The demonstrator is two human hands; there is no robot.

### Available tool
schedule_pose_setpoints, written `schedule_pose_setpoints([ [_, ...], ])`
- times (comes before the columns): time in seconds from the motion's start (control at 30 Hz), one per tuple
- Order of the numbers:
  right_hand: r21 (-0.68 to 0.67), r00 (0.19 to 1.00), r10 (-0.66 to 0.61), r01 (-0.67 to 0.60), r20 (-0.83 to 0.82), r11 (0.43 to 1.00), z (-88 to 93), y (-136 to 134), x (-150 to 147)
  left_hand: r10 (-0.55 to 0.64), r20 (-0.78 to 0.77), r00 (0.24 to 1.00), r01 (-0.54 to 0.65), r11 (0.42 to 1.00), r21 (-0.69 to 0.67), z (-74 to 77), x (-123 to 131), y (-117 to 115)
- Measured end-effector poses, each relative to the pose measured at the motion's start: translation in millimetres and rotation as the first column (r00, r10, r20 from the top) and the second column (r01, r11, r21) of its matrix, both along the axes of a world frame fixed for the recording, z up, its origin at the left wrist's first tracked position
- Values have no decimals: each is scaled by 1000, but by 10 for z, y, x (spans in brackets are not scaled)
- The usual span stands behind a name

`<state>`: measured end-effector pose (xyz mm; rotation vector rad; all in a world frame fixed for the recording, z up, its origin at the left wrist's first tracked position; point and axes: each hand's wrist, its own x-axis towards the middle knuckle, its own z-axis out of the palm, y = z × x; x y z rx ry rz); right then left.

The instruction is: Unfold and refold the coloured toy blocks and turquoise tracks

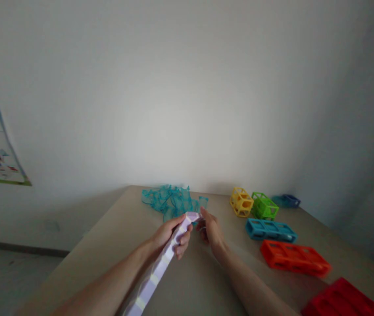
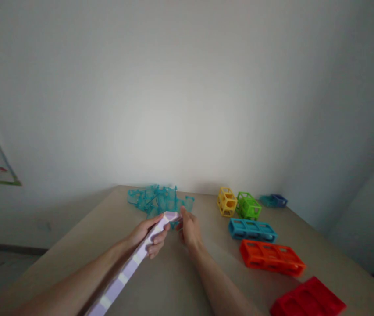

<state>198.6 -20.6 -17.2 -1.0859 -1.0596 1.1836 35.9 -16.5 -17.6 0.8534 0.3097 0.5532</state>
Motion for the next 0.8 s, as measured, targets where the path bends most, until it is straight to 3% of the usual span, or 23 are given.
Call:
schedule_pose_setpoints([
  [0.1, -115, 994, 31, -43, -102, 992, 10, -10, -57, -10, -19, 1000, 10, 1000, -1, 18, -14, -16],
  [0.27, -47, 944, 89, -110, -318, 993, 58, -12, -103, -22, -122, 992, 27, 999, 34, 13, -27, -50],
  [0.4, 25, 903, 106, -105, -416, 994, 94, -15, -75, -99, -141, 985, 107, 993, 55, -36, -6, -62],
  [0.6, 233, 851, 130, -9, -509, 972, 109, -3, -37, -81, -64, 995, 85, 995, 52, -18, 0, -41],
  [0.8, 276, 796, 197, -39, -573, 960, 126, -9, -42, -153, 49, 987, 153, 988, 6, 22, -2, -6],
])
